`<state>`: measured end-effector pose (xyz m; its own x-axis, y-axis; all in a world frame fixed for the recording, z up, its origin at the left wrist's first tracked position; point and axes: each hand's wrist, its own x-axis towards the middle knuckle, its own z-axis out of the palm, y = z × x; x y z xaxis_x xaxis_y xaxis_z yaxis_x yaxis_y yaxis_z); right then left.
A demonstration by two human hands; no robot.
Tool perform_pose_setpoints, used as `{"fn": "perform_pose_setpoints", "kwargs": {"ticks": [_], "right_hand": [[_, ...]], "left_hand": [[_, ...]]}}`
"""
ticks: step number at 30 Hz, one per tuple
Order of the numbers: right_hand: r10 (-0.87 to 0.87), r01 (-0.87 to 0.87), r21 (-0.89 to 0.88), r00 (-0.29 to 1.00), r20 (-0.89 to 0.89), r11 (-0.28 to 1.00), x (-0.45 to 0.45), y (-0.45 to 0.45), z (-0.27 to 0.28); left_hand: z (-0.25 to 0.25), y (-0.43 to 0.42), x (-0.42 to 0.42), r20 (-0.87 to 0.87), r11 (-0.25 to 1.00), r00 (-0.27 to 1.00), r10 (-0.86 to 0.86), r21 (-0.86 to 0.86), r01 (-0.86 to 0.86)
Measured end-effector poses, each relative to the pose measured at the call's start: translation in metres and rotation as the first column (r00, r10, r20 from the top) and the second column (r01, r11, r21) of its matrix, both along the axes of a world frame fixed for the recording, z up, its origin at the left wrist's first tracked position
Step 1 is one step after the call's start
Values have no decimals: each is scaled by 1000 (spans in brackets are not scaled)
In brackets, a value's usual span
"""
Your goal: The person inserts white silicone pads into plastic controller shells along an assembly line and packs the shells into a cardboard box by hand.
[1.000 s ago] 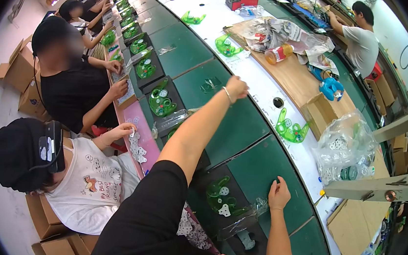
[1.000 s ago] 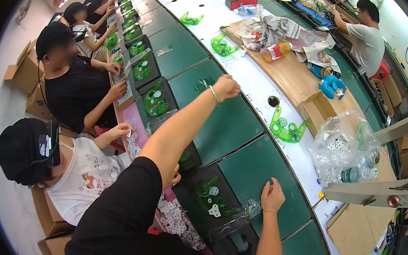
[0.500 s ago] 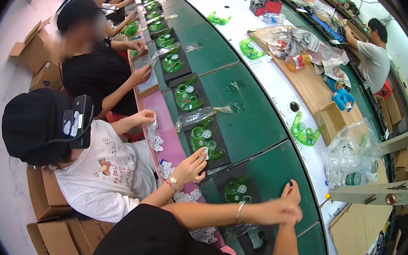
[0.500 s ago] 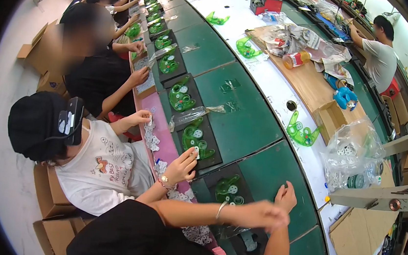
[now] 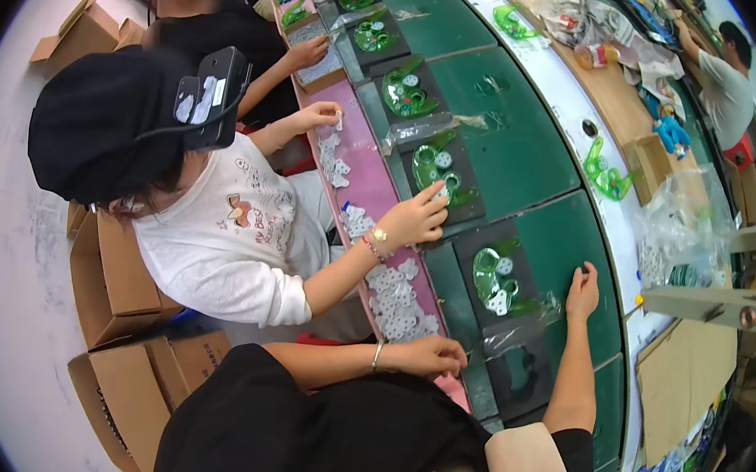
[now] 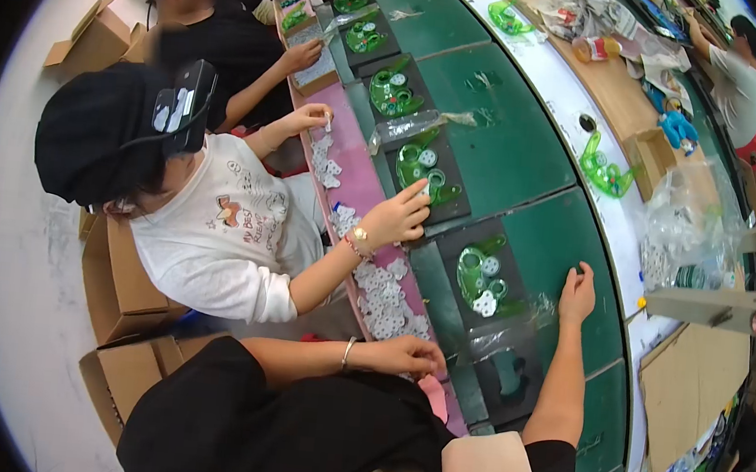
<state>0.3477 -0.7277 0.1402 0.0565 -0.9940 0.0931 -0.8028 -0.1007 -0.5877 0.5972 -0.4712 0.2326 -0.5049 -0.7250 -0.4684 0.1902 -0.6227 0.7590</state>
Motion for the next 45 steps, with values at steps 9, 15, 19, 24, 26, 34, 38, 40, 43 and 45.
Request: {"fn": "perform_pose_setpoints", "kwargs": {"ticks": [9, 15, 19, 24, 26, 34, 38, 40, 43, 45], "right_hand": [[-278, -14, 396, 689, 669, 918, -14, 88, 22], [-235, 123, 231, 798, 555, 965, -14, 154, 35], [-272, 31, 353, 701, 659, 935, 14, 160, 59], [-293, 55, 390, 758, 583, 919, 30, 150, 46], [-286, 60, 393, 787, 547, 918, 32, 148, 42], [-348, 94, 439, 762, 546, 894, 34, 148, 43], [-378, 48, 475, 677, 631, 879, 33, 152, 52], [-377, 3, 486, 635, 674, 874, 42, 149, 68], [-356, -83, 496, 596, 720, 865, 68, 145, 87], [-306, -156, 469, 575, 759, 870, 100, 136, 97]], "left_hand": [[17, 12, -8, 70, 996, 995, -74, -49, 77], [12, 19, -15, 61, 994, 992, -108, -26, 110], [-2, -6, -2, 424, 893, 902, 80, -432, 123], [-18, -92, 20, 629, 729, 628, 458, -670, 140], [-36, -122, 20, 639, 708, 559, 529, -695, 124], [-45, -154, 5, 748, 751, 493, 444, -611, 249], [-33, -151, 11, 699, 741, 539, 470, -644, 190], [-19, -151, 19, 679, 714, 541, 497, -674, 190], [11, -157, 50, 653, 672, 537, 534, -713, 200], [26, -165, 81, 695, 677, 484, 531, -692, 250]]}}
